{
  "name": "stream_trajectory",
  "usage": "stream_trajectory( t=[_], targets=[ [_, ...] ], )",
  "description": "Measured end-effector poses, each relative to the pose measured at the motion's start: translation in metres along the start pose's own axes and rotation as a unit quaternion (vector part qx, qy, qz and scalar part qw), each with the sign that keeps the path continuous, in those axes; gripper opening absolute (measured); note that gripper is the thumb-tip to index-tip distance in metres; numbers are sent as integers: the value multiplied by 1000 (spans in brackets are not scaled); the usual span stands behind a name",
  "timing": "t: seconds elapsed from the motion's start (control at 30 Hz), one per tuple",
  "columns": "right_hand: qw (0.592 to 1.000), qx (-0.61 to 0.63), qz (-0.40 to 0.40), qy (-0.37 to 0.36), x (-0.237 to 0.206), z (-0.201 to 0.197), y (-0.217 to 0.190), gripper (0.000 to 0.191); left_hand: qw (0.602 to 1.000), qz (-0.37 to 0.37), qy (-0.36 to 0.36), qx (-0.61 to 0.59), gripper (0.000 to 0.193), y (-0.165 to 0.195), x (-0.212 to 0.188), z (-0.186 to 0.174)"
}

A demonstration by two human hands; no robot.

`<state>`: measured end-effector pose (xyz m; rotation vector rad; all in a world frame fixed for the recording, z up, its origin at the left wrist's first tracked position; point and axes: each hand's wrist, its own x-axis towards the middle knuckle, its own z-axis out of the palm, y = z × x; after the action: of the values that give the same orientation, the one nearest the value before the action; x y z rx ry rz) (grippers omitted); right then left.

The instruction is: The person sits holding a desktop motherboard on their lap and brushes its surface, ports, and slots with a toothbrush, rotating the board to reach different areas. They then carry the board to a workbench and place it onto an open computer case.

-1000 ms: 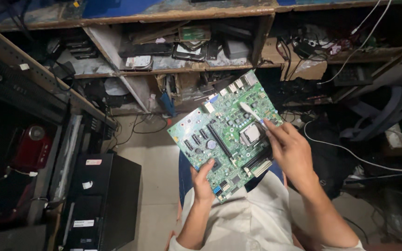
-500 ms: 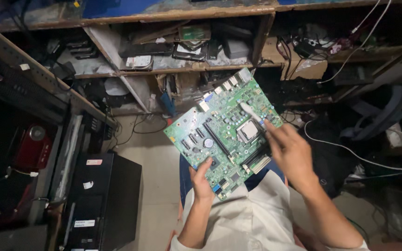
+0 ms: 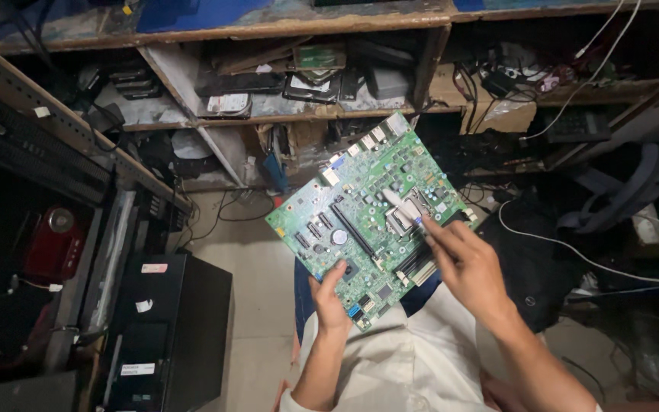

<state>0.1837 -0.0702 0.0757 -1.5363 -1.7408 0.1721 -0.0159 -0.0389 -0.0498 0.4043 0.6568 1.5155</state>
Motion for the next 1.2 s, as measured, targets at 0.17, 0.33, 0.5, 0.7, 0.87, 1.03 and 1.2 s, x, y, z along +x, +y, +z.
stream_trajectory(
  t=[0.17, 0.33, 0.5, 0.7, 0.87, 1.03, 1.2],
  targets=[
    [999, 6, -36, -26, 2, 9, -6, 36, 1000, -6, 14, 19, 48, -2, -5, -3],
    [998, 19, -58, -4, 12, 15, -10, 33, 1000, 13, 11, 22, 45, -3, 0, -4],
    [997, 17, -55, -56, -3, 14, -20, 36, 999, -17, 48, -5, 46, -3, -2, -6],
    [999, 0, -37, -20, 9, 19, -14, 33, 1000, 5, -5, 4, 45, -3, -4, -4],
    [998, 9, -66, 3, 16, 25, -16, 34, 1000, 17, 3, 11, 46, -1, -3, -1],
    [997, -27, -65, -29, 7, 15, -18, 36, 1000, 11, 24, 2, 44, 3, -5, -4],
    [999, -26, -19, -8, 9, -3, -2, 34, 999, -8, 36, -13, 42, 4, -3, -3]
  ],
)
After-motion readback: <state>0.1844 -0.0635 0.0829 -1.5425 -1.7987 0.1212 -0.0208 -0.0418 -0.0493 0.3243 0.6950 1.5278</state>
